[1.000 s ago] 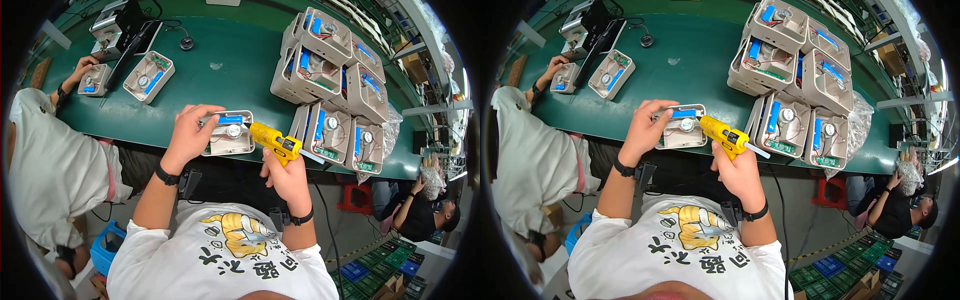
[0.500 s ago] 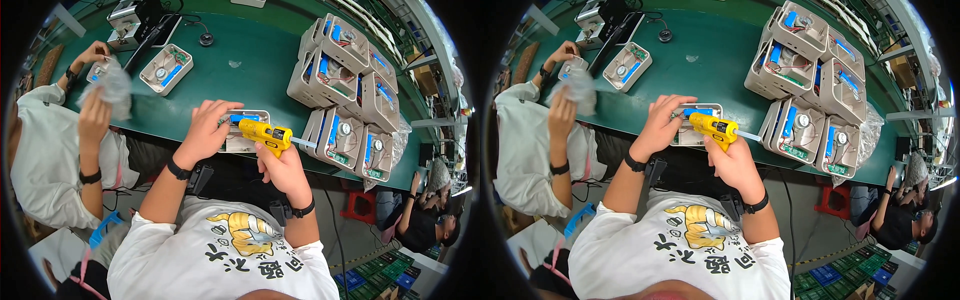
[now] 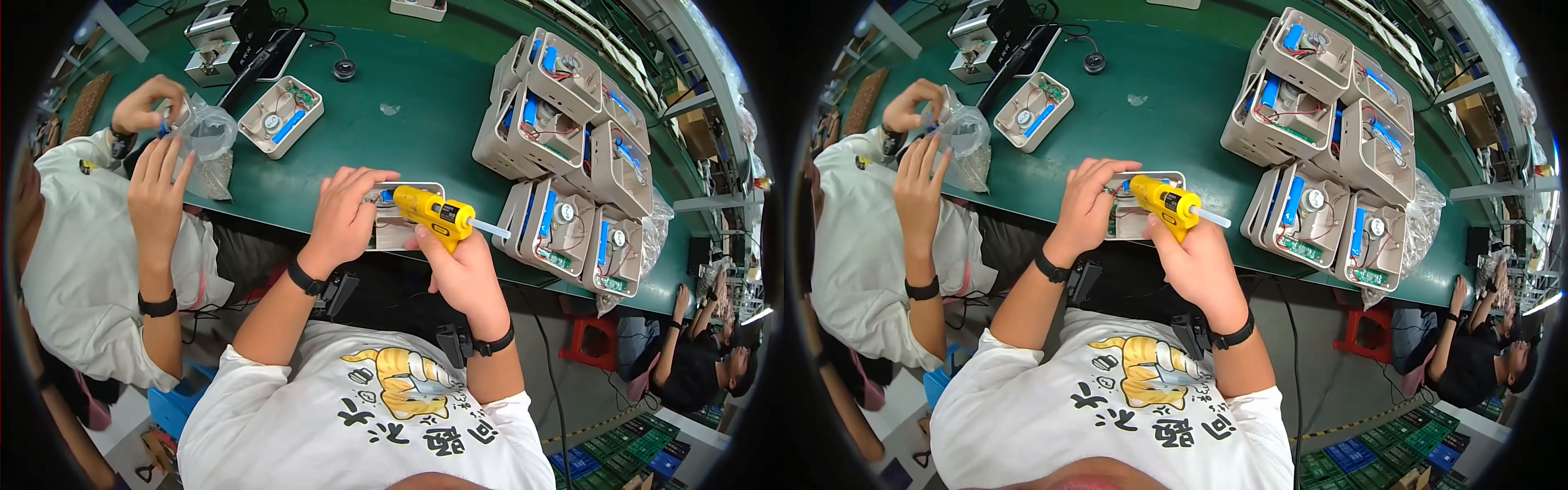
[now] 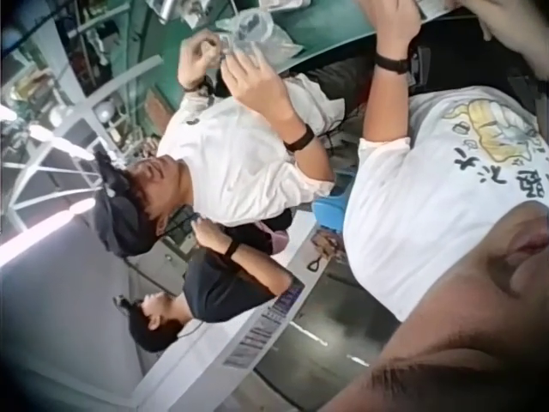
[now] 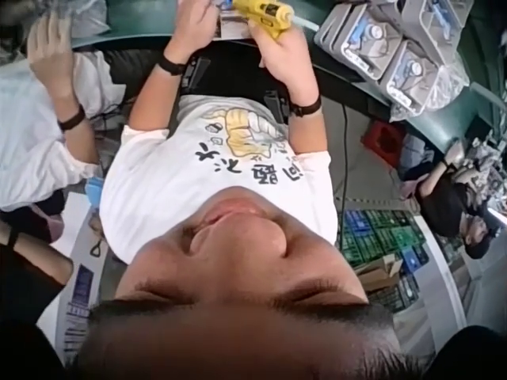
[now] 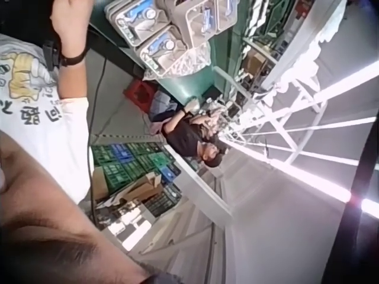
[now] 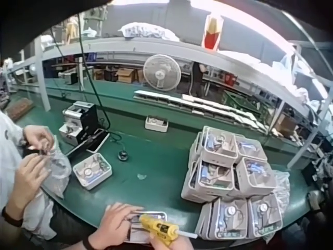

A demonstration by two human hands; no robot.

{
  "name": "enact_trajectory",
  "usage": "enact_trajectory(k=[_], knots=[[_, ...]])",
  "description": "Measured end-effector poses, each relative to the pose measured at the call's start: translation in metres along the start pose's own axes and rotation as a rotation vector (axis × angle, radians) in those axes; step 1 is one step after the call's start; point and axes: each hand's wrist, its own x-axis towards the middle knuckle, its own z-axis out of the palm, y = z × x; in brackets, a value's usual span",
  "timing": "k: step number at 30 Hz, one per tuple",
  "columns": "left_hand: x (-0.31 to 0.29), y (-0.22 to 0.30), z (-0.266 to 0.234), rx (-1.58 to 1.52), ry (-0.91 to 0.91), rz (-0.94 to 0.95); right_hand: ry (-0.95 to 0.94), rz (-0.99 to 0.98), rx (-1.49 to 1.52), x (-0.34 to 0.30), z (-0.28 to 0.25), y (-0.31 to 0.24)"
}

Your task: The person assembles electronic devices by picking up a plastic housing, inserting a battery, and applying adhesive with a glue gun. They then place the completed assembly onto a stack and repeat the process.

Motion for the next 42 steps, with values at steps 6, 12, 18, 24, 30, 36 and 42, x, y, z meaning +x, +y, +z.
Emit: enact_trajectory(k=[6, 12, 18, 24, 30, 36, 42], knots=[[-0.009, -0.006, 0.01, -0.029, 0.16, -0.074, 0.022, -0.087, 0.227, -0.017, -0.008, 0.013], [-0.022, 0.011, 0.012, 0.17, 0.41, -0.058, 0.162, -0.187, 0.392, -0.051, -0.034, 0.034], [-0.012, 0.048, -0.009, 0.202, -0.031, -0.101, 0.151, -0.263, 0.496, -0.073, -0.045, 0.056], [0.032, 0.046, -0.015, 0.197, -0.21, 0.0, 0.062, -0.341, 0.583, -0.093, -0.062, 0.055], [0.05, 0.077, -0.035, 0.187, -0.007, 0.173, 0.145, -0.579, 0.736, -0.143, -0.108, 0.087], [0.083, 0.167, -0.016, -0.23, -0.03, 0.393, 0.469, -0.856, 0.808, -0.167, -0.133, 0.104], [0.201, 0.222, 0.031, -0.133, -0.17, 0.636, 0.538, -0.899, 0.782, -0.177, -0.144, 0.103]])
